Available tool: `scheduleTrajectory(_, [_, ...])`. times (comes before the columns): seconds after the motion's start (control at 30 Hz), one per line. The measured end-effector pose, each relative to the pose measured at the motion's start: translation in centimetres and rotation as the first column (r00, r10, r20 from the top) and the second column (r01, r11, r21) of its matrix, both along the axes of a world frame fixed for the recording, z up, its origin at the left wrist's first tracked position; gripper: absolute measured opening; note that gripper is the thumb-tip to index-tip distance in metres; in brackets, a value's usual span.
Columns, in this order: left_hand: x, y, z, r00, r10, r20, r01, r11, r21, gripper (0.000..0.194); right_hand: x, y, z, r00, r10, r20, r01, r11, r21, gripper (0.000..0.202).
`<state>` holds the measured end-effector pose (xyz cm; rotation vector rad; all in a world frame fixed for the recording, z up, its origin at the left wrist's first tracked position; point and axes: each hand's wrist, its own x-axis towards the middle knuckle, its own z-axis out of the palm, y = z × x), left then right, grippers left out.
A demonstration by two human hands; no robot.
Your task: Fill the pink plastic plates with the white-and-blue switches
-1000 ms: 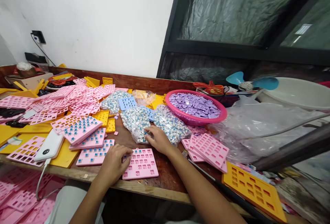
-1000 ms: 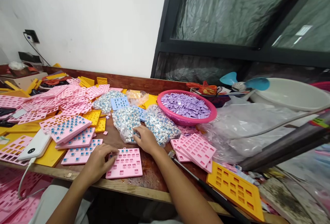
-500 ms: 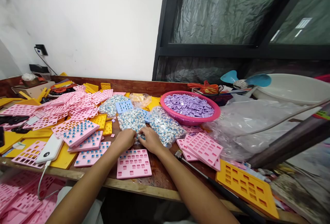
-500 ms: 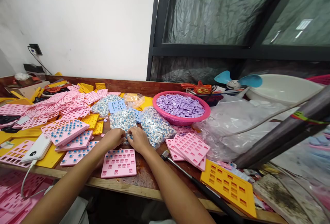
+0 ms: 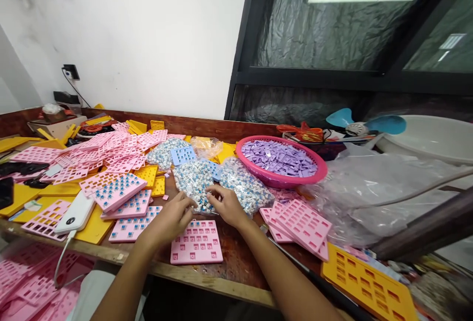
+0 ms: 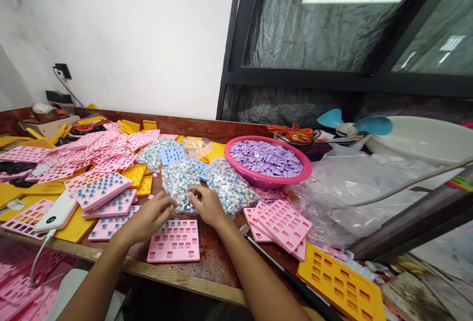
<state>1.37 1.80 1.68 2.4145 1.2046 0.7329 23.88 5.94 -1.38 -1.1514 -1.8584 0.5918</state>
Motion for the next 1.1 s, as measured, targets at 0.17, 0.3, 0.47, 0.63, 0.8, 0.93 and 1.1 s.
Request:
scheduleTrajectory(0.17, [-1.2, -2.9, -1.7, 0.992, -0.001, 0.126, 0.005, 0.999, -0.033, 0.021, -0.1, -0.5, 0.7, 0.945, 0.137, -0.296, -0.234, 0.918, -0.32, 0.031])
scheduleTrajectory(0.3, [-1.4, -3.2, -2.3, 0.998, 0.013, 0.067, -0.011, 1.0, -0.023, 0.016, -0.2, -0.8, 0.5, 0.955, 0.164, -0.246, -0.25, 0.893, -0.375, 0.029])
scheduleTrajectory(0.47, [-1.6, -3.0, -3.2, 1.0, 0.021, 0.023, -0.02, 0.999, -0.037, 0.015, -0.9, -2.0, 1.0, 0.958, 0.257, 0.125, -0.217, 0.94, -0.263, 0.015])
scheduleTrajectory(0.63, [-1.8, -2.8, -4.2, 0.997, 0.025, 0.077, -0.021, 0.998, -0.052, 0.015, -1.2, -2.5, 1.4, 0.883, 0.291, 0.368, -0.258, 0.956, -0.137, 0.015])
scheduleTrajectory(0.8, [-1.1, -2.5, -4.4, 0.994, 0.057, 0.095, -0.048, 0.994, -0.095, 0.012, -1.2, -2.5, 1.6, 0.824, 0.335, 0.458, -0.276, 0.942, -0.193, 0.015])
scheduleTrajectory(0.93, [-0.7, -3.0, -4.4, 0.991, 0.107, -0.082, -0.105, 0.994, 0.031, 0.016, -1.3, -2.8, 2.0, 0.783, 0.313, 0.537, -0.247, 0.949, -0.195, 0.017])
scheduleTrajectory(1.1, [-0.6, -3.4, -4.7, 0.978, 0.13, -0.164, -0.112, 0.987, 0.112, 0.021, -1.3, -3.1, 2.4, 0.76, 0.268, 0.592, -0.22, 0.963, -0.153, 0.015])
